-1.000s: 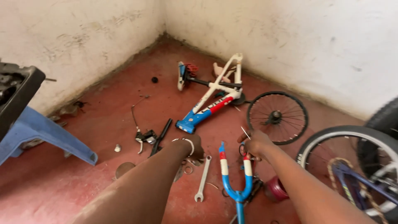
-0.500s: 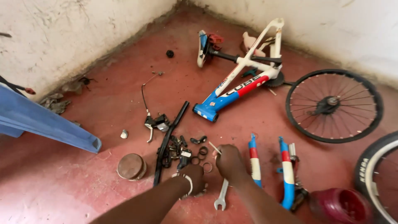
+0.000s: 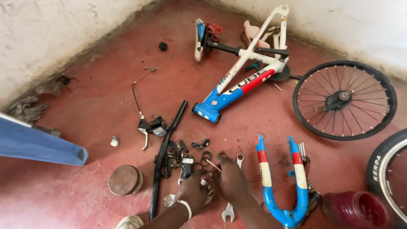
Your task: The person cleans a bicycle headset bearing cup using a rag, wiping the inside and outside surfaces. They then pick up a second bearing cup and repeat the cleaning process with the rag.
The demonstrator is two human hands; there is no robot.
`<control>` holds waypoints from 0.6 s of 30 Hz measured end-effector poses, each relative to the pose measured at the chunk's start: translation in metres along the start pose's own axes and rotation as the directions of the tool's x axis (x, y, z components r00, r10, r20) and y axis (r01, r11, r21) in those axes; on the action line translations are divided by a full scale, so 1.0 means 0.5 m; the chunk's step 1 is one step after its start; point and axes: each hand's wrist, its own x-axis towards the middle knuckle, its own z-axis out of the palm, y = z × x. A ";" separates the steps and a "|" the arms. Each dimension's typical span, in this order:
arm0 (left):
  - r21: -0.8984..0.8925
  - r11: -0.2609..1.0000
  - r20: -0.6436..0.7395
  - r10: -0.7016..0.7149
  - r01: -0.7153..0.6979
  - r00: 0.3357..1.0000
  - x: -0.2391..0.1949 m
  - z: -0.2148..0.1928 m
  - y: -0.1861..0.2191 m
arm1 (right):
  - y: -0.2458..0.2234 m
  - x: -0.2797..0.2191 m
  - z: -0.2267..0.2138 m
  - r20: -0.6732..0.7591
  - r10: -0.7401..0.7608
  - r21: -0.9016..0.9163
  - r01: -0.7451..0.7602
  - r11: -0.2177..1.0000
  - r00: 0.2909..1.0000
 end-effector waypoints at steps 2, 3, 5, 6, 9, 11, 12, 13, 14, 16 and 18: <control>-0.008 1.000 -0.015 0.015 -0.015 1.000 0.011 0.017 0.011 | -0.035 -0.010 -0.041 -0.027 0.007 0.040 -0.006 0.999 1.000; -0.019 0.999 -0.050 0.040 -0.041 0.998 0.024 0.021 0.021 | -0.056 -0.006 -0.066 -0.064 -0.005 0.077 0.010 0.997 0.998; -0.013 1.000 -0.029 0.001 -0.001 1.000 0.017 0.016 0.053 | -0.030 0.027 -0.075 -0.105 0.064 0.069 -0.057 0.996 0.992; -0.007 0.999 -0.007 -0.040 0.040 0.999 0.012 0.013 0.067 | -0.018 0.045 -0.079 -0.147 0.131 0.063 -0.123 0.990 0.980; -0.044 0.993 -0.057 0.105 -0.108 0.993 0.075 0.083 0.022 | 0.059 0.145 -0.075 -0.235 0.061 0.120 -0.033 0.992 0.970; -0.027 0.997 -0.031 0.075 -0.076 0.997 0.061 0.081 0.041 | 0.074 0.179 -0.100 -0.220 0.067 0.047 -0.058 0.997 0.973; -0.007 0.999 0.004 0.044 -0.044 0.999 0.055 0.080 0.049 | 0.081 0.197 -0.111 -0.208 0.082 -0.024 -0.089 0.996 0.975; -0.006 0.999 0.002 0.044 -0.044 0.999 0.061 0.083 0.046 | 0.079 0.206 -0.122 -0.207 0.082 -0.023 -0.088 0.996 0.975; 0.003 0.999 0.016 0.038 -0.038 0.999 0.068 0.087 0.043 | 0.077 0.215 -0.132 -0.157 0.121 -0.045 -0.130 0.990 0.980; 0.010 0.999 0.032 0.039 -0.039 0.999 0.081 0.087 0.047 | 0.098 0.246 -0.147 -0.114 0.164 -0.072 -0.173 0.982 0.980; 0.021 0.998 0.068 0.051 -0.053 0.996 0.086 0.082 0.054 | 0.143 0.280 -0.147 -0.176 0.096 -0.020 -0.101 0.995 0.980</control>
